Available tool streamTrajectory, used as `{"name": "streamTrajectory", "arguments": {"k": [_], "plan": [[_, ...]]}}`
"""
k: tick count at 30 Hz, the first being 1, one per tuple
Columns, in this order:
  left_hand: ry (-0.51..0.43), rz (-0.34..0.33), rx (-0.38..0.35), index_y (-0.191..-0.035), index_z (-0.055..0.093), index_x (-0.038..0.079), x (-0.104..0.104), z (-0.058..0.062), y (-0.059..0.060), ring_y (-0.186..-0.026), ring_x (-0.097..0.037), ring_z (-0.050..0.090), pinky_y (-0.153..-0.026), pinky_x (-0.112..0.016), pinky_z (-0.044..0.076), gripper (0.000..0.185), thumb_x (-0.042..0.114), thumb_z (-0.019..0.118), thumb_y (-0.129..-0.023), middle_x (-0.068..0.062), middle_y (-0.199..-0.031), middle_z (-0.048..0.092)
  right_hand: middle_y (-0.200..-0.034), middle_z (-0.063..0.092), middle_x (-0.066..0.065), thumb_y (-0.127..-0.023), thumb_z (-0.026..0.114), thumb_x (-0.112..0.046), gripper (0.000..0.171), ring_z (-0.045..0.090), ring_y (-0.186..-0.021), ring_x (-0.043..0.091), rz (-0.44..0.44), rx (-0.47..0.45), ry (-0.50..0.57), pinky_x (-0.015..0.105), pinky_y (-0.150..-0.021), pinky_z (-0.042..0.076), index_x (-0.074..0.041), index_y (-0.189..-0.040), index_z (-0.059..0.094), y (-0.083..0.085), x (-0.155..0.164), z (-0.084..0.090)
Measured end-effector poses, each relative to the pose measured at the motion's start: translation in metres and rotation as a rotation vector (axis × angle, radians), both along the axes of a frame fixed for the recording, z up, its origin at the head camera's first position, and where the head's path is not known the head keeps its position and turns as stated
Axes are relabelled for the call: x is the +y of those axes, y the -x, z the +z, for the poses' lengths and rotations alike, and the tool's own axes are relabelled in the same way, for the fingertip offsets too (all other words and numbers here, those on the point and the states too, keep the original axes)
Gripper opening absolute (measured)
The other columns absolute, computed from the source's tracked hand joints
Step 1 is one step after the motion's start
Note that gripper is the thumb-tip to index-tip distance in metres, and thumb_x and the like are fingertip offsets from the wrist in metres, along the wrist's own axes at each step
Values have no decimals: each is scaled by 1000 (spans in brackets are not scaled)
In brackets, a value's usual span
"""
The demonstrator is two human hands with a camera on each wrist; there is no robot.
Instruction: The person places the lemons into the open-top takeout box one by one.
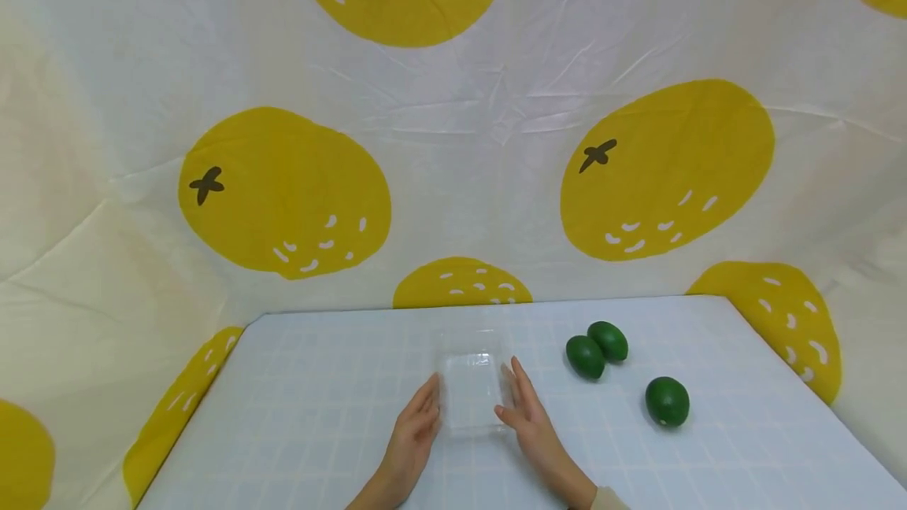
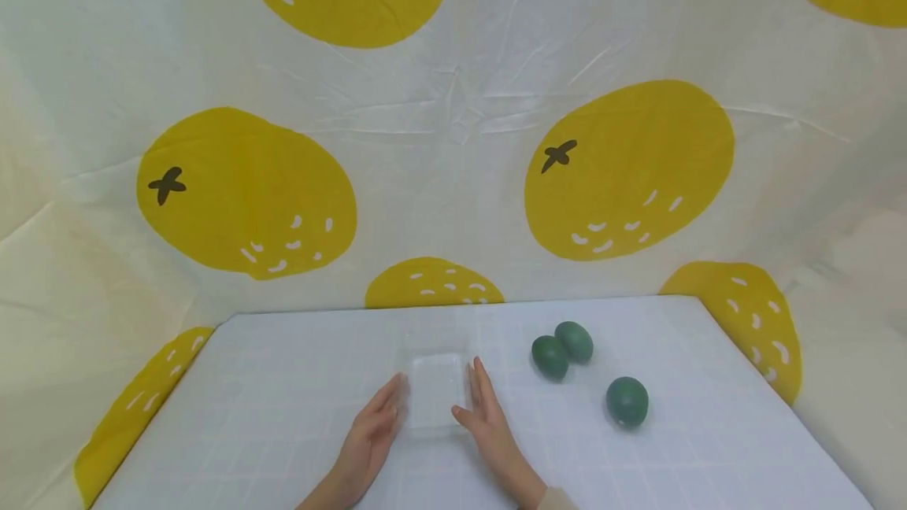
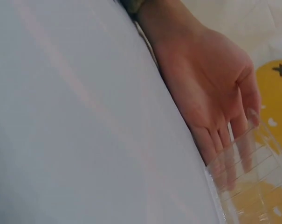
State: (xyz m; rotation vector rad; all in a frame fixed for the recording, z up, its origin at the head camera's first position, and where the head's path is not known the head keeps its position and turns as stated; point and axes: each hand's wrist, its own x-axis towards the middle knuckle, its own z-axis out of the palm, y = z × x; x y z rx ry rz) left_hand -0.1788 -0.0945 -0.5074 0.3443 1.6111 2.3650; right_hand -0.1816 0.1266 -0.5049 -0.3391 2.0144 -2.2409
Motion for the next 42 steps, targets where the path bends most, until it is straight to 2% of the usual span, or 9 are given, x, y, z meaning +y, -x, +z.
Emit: {"name": "streamTrajectory", "arguments": {"k": [7,12,15,20,26,29,31,37,42], "plan": [[14,25,-20,-157,0,-1,-2,2,-1,-150,-31,-3,-119,-44,3,66,13,37,-105,-19,-164,-1,-162,5,25,-98,53,-5,81,0,-148,43,-30,39,27,57,-116,9,-5,-159,0,-1,-1,-1],[50,29,-6,-158,1,1,-5,2,2,-151,-30,0,-114,-19,21,66,17,38,-106,-17,-165,0,-161,14,25,-99,51,-6,76,8,-148,44,-83,65,7,57,-115,11,-2,-158,3,-1,-1,-1],[96,40,66,-158,3,1,-8,-2,7,-151,-29,2,-107,-9,26,64,17,37,-106,-16,-165,1,-161,15,27,-100,49,-6,73,9,-147,45,-93,68,6,60,-115,10,0,-157,5,0,-1,-1],[223,120,261,-160,11,9,-12,-10,21,-151,-25,8,-110,-10,23,61,16,39,-106,-11,-166,6,-158,21,30,-101,48,-8,68,15,-146,47,-150,72,-23,64,-115,13,1,-156,9,2,0,-2],[592,294,762,-157,26,8,-15,-15,32,-150,-35,12,-117,-16,8,65,2,50,-97,-16,-164,13,-155,29,27,-101,51,-10,65,25,-143,46,-204,81,-96,61,-114,23,1,-154,15,0,-1,5],[706,332,910,-156,29,6,-17,-16,34,-150,-38,12,-118,-20,5,64,2,52,-96,-18,-163,16,-153,32,26,-100,54,-8,65,31,-140,44,-241,141,-152,59,-113,27,0,-153,18,-3,3,14],[763,344,963,-155,31,5,-17,-16,34,-149,-39,13,-120,-23,5,62,6,52,-96,-18,-163,18,-151,35,23,-98,57,-5,66,34,-138,42,-286,196,-188,52,-114,30,-1,-153,20,-5,9,22],[887,387,1076,-150,39,-1,-18,-17,36,-146,-43,24,-122,-42,15,57,18,51,-97,-16,-161,27,-149,40,16,-95,60,1,65,39,-134,27,-400,350,-265,13,-108,31,-2,-151,26,-7,40,53],[918,387,1077,-149,40,0,-18,-16,36,-145,-42,25,-119,-51,21,57,21,51,-98,-13,-161,28,-152,39,10,-100,58,-9,58,38,-135,16,-464,388,-389,6,-104,28,-7,-152,33,-7,83,79]]}}
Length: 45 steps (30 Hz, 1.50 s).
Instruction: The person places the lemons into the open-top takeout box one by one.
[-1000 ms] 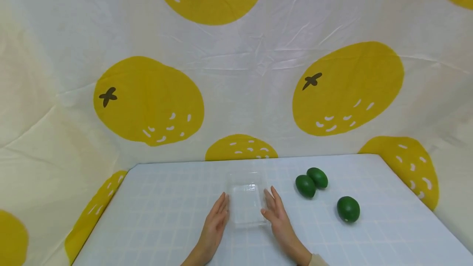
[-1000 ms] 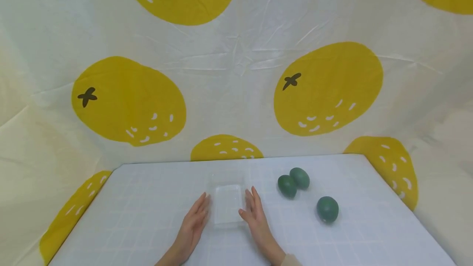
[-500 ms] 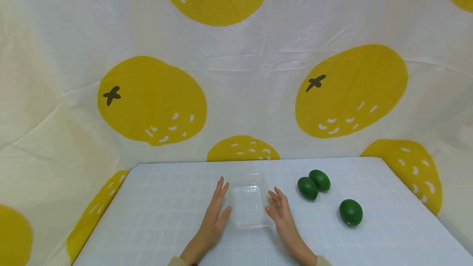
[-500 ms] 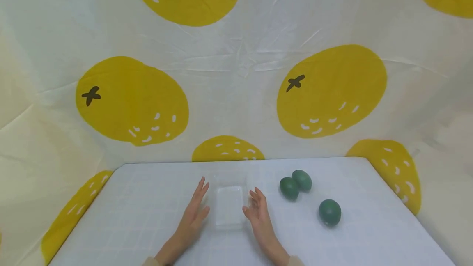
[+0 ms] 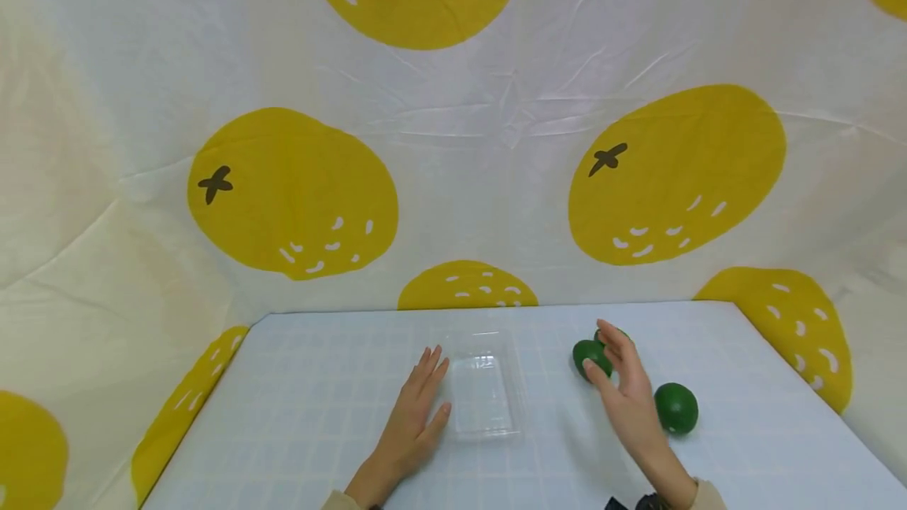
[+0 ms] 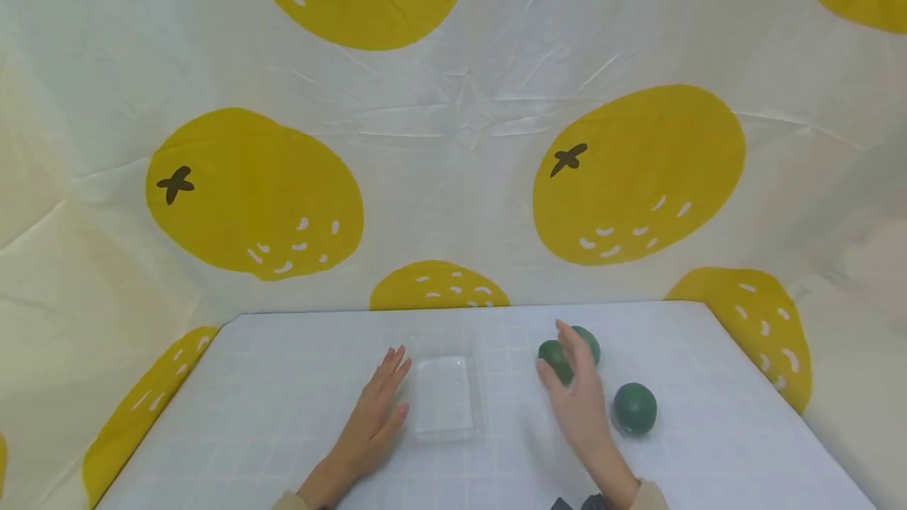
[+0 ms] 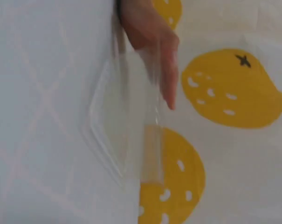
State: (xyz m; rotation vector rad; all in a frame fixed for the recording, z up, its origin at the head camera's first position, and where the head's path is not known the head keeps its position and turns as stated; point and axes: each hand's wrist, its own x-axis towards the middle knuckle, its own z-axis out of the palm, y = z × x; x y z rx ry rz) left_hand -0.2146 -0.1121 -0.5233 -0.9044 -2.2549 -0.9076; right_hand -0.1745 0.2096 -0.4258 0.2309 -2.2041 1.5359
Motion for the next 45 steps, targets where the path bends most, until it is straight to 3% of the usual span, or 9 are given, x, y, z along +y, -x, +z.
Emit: {"name": "streamTrajectory", "arguments": {"k": [7,11,14,17,20,25,31,41,45], "plan": [[10,-7,-15,-149,40,-1,2,0,0,-144,-42,27,-122,-40,16,56,18,52,-98,-13,-160,29,-150,46,2,-101,56,-11,49,40,-129,-2,-134,15,-45,5,-103,29,-6,-149,44,4,68,-3],[10,-7,-8,-149,40,0,2,0,0,-144,-42,28,-122,-39,15,55,15,51,-97,-13,-160,30,-147,48,-8,-104,52,-25,49,41,-124,-4,-211,-115,-18,1,-95,33,-11,-150,44,2,99,-16],[4,-12,-22,-149,40,0,1,0,0,-144,-42,27,-121,-42,16,55,13,49,-98,-13,-160,28,-141,50,-14,-104,52,-29,50,44,-120,-4,-220,-214,87,1,-90,34,-13,-150,44,-1,115,-30],[-2,-19,-40,-150,39,-1,0,0,0,-144,-44,26,-122,-40,13,54,12,48,-98,-13,-161,27,-135,52,-20,-103,53,-30,50,46,-115,-9,-174,-286,197,2,-90,32,-14,-150,44,-3,128,-46],[-5,-23,-45,-151,37,0,-1,0,1,-143,-46,26,-123,-37,10,54,12,46,-99,-14,-161,27,-135,49,-21,-105,49,-30,51,45,-114,-12,-43,-324,296,3,-93,30,-17,-154,37,-4,138,-61],[-11,-35,-57,-152,36,0,-1,0,2,-144,-46,24,-122,-41,12,55,12,46,-99,-15,-161,26,-138,43,-16,-108,38,-16,50,48,-118,-9,184,-251,405,6,-92,37,-19,-156,27,-3,151,-79],[-1,-28,-93,-153,33,2,-1,0,1,-146,-44,21,-122,-45,13,56,12,45,-100,-12,-163,23,-147,39,-7,-105,42,-3,56,43,-125,-5,248,-179,276,4,-92,38,-10,-157,23,-3,152,-86],[-6,-28,-124,-154,32,2,1,2,-1,-147,-44,18,-122,-44,11,56,15,44,-101,-10,-163,22,-148,47,-7,-102,51,-3,47,40,-129,-7,195,-168,132,4,-96,33,10,-145,39,-3,146,-85],[-5,-26,-127,-154,32,3,1,1,-1,-146,-46,18,-122,-43,9,56,14,43,-101,-9,-164,21,-149,47,-4,-103,51,-8,45,37,-130,-10,161,-181,52,4,-97,32,7,-144,43,-3,145,-85]]}}
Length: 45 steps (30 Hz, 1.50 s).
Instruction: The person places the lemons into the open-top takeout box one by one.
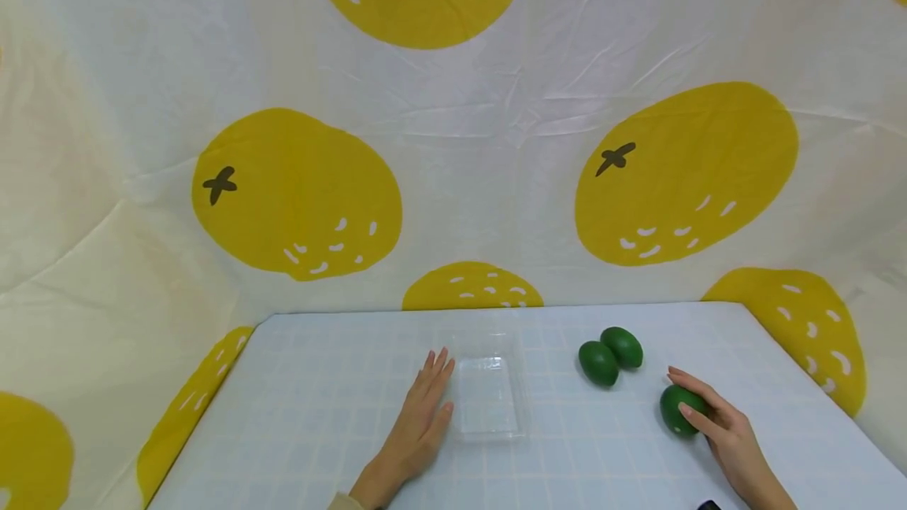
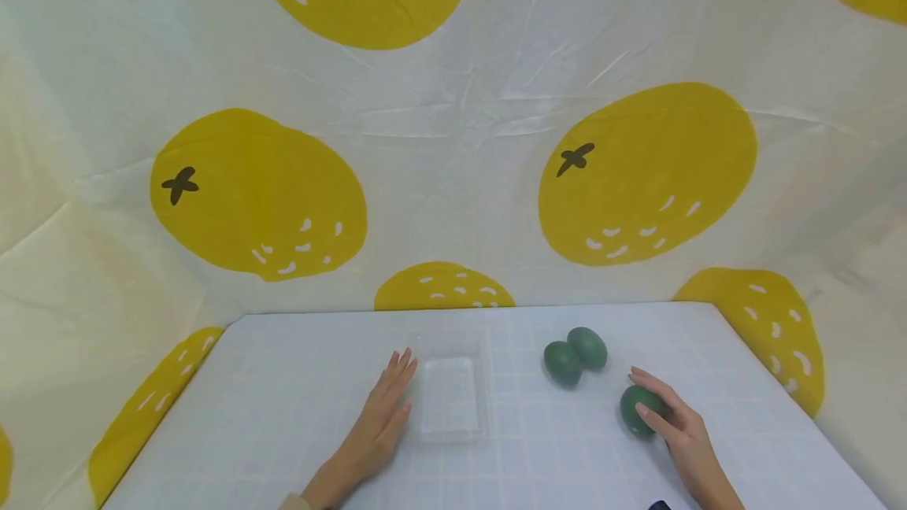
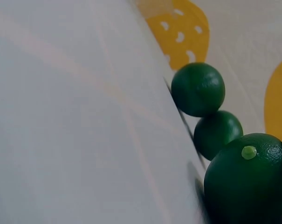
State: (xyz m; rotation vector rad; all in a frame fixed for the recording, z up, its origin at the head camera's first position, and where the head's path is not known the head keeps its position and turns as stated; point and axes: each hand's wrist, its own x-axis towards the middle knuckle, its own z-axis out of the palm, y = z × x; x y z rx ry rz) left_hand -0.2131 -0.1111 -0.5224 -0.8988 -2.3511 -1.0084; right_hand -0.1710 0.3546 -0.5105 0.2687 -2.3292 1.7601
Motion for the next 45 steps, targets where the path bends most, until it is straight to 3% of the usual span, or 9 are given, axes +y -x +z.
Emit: {"name": "streamTrajectory", "arguments": {"k": [4,10,24,31,37,42,45], "plan": [[10,1,7,-154,32,2,0,0,0,-147,-45,17,-123,-40,7,55,14,43,-101,-10,-164,21,-152,43,-3,-101,54,-5,49,33,-133,-11,4,20,-66,4,-99,29,3,-147,41,-1,0,0],[22,9,12,-154,32,1,-2,0,0,-147,-44,16,-123,-37,4,56,13,45,-100,-10,-164,22,-155,39,-5,-87,67,6,71,30,-135,-11,41,79,-137,3,-102,26,0,-151,36,0,0,-1],[15,7,16,-154,32,2,-1,-3,-3,-146,-46,17,-123,-38,4,56,14,44,-101,-13,-162,24,-138,48,-19,-87,78,-22,69,36,-117,-21,-135,-69,-247,-2,-88,32,-10,-147,45,0,-6,0],[12,0,18,-154,32,1,0,-4,-2,-147,-46,16,-123,-40,5,56,12,45,-100,-11,-163,22,-137,53,-9,-89,76,-21,65,43,-113,-18,-172,-67,-210,0,-87,37,-7,-145,46,3,-9,13],[10,-2,14,-154,32,2,0,-3,-2,-146,-47,16,-123,-42,6,56,12,45,-100,-11,-163,22,-134,53,-13,-90,75,-21,62,42,-114,-18,-179,-31,-225,-1,-87,37,-9,-144,48,8,-17,29],[12,-4,15,-154,31,2,1,-2,-2,-146,-48,16,-123,-43,7,56,13,43,-101,-11,-163,22,-139,53,3,-91,74,-23,61,40,-115,-18,-185,-2,-236,0,-88,36,-10,-144,48,14,-30,48],[11,-3,17,-154,31,2,1,-1,-2,-146,-48,16,-122,-44,7,56,14,43,-101,-11,-163,21,-140,52,7,-91,74,-21,60,41,-117,-15,-171,23,-213,0,-90,37,-9,-144,48,19,-39,60]]}}
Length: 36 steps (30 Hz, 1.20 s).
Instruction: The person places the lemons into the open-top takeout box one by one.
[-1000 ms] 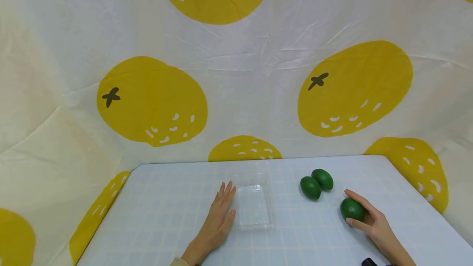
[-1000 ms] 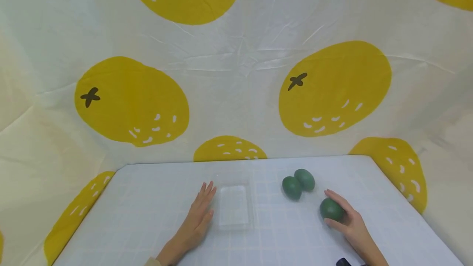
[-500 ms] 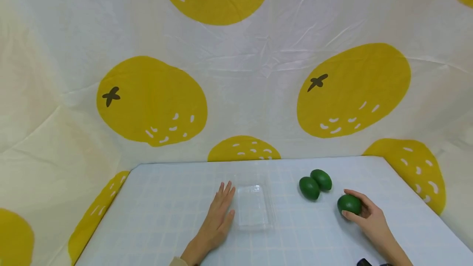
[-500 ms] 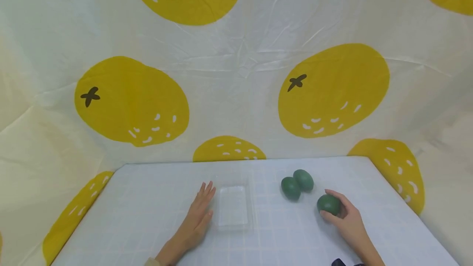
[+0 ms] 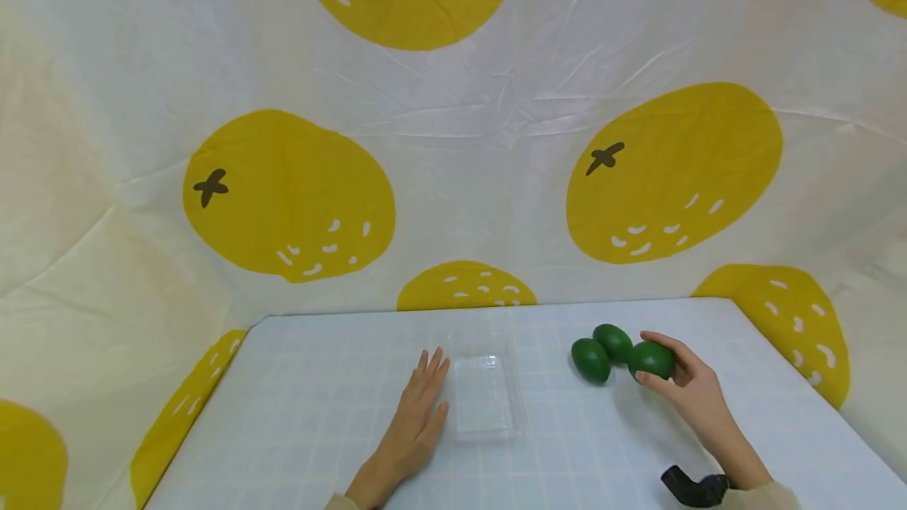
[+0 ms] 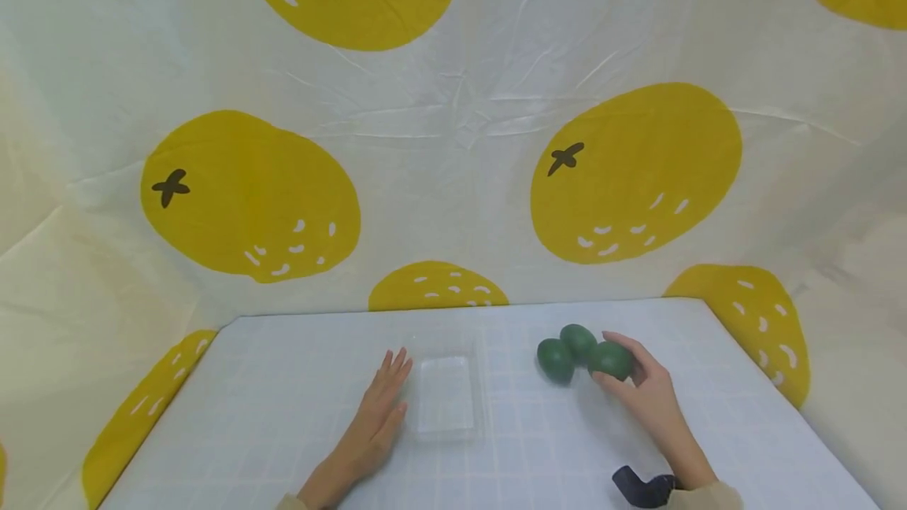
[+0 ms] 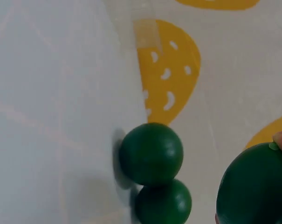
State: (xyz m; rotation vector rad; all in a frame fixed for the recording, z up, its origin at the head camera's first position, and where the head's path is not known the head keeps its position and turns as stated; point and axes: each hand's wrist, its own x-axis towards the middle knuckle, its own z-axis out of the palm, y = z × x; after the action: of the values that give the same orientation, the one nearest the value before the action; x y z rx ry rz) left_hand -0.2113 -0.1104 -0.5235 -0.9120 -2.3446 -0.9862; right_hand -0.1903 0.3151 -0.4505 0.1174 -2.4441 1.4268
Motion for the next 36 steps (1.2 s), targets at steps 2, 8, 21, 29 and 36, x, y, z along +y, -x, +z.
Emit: {"name": "streamTrajectory", "arguments": {"k": [2,8,21,29,36], "plan": [[-3,0,1,-154,31,2,0,1,0,-146,-48,17,-122,-45,7,55,14,42,-101,-11,-163,21,-141,51,7,-91,73,-18,59,42,-118,-12,20,21,22,1,-90,38,-9,-144,48,4,-7,7],[-10,-3,-6,-154,31,2,-1,3,0,-146,-48,16,-120,-50,10,56,15,43,-101,-10,-164,21,-143,49,14,-92,72,-12,58,47,-117,-5,92,49,97,6,-91,42,-8,-144,48,19,-31,21],[1,-8,-17,-154,31,2,-1,2,1,-147,-46,15,-123,-42,6,56,15,44,-101,-10,-164,21,-145,48,18,-88,73,-7,60,55,-118,8,242,24,270,14,-93,46,-6,-143,49,50,-103,51],[11,-5,-14,-155,31,3,-2,1,2,-147,-45,16,-122,-43,7,57,16,44,-101,-10,-164,21,-144,48,14,-86,76,-12,60,56,-118,29,332,-44,268,22,-93,51,-7,-140,51,69,-152,56],[14,-8,-32,-155,31,3,-2,3,0,-148,-43,14,-122,-43,7,56,16,44,-102,-9,-164,20,-136,53,13,-83,80,-22,57,58,-106,30,317,-117,150,37,-86,55,-13,-134,58,77,-187,47]]}}
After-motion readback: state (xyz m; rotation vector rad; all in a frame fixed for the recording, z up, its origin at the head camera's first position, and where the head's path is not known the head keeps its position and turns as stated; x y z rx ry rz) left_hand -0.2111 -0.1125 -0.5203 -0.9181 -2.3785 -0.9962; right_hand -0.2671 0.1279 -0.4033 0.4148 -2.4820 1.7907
